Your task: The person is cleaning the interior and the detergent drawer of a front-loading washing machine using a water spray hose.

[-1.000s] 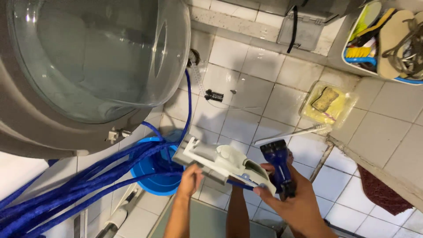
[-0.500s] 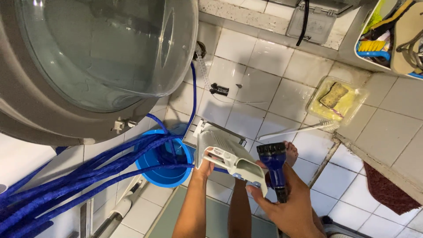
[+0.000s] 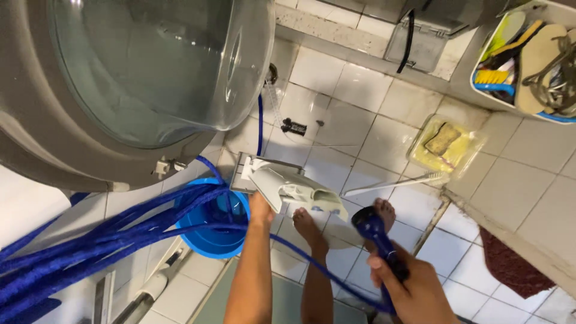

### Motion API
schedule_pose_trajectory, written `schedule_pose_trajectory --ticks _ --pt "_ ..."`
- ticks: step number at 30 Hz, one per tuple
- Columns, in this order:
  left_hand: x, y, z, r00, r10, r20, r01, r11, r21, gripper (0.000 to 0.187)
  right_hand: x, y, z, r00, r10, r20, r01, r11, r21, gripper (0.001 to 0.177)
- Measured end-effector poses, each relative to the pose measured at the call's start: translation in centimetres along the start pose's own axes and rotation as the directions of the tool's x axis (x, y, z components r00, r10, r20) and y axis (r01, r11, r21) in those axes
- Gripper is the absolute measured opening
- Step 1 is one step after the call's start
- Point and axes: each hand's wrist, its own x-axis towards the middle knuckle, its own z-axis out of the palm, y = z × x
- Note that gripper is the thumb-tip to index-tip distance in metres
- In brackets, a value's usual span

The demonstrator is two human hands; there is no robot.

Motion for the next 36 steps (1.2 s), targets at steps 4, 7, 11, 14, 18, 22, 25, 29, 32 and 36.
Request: schedule_pose_trajectory --ticks 4,7,11,14,18,22,25,29,32,36 --pt "4.9 -2.3 -2.7 0.986 -0.066 -0.152 0.03 0.973 -0.231 0.023 0.2 1.9 0.5 0.981 0.115 0.157 -0.11 0.993 -0.036 0.047" --pt "7.2 -2.2 -3.8 0.98 -0.048 -0.192 0.018 0.987 -0.157 0.017 0.7 3.2 1.0 0.979 0.108 0.175 -0.114 0.993 0.027 0.05" --pt "10.9 -4.7 -8.0 0.959 -0.12 -0.258 0.099 0.991 -0.095 0.017 1.5 3.6 0.5 0.963 0.179 0.201 -0.201 0.975 0.093 0.053" --pt "8.1 -1.9 -5.9 0.952 -0.052 -0.301 0.009 0.99 -0.141 0.021 2.3 4.9 0.0 0.944 0.241 0.227 -0.276 0.952 0.136 0.056" --pt "5.6 0.5 -3.9 0.989 0.029 -0.147 -0.062 0.972 -0.225 0.028 2.7 6.3 -1.2 0.927 0.261 0.27 -0.319 0.926 0.201 0.06" --pt "3.8 2.4 0.0 0.974 -0.064 -0.216 0.011 0.971 -0.239 0.03 2.8 5.8 -2.1 0.903 0.347 0.254 -0.39 0.91 0.142 0.061" --pt "5.9 0.4 0.5 0.984 -0.013 -0.177 -0.02 0.983 -0.184 0.031 2.3 5.7 -2.4 0.908 0.361 0.214 -0.386 0.918 0.091 0.061" --pt "8.2 -1.3 1.2 0.99 0.079 -0.119 -0.108 0.959 -0.262 0.036 2.4 5.4 -3.0 0.909 0.379 0.174 -0.391 0.919 0.04 0.061" --pt "6.8 0.0 2.7 0.985 0.011 -0.17 -0.048 0.976 -0.214 0.034 3.2 7.0 -3.7 0.898 0.417 0.137 -0.416 0.908 -0.037 0.061" --pt "6.4 0.1 3.2 0.978 -0.013 -0.207 -0.031 0.978 -0.205 0.034 3.8 8.1 -4.3 0.891 0.439 0.116 -0.437 0.898 -0.041 0.061"
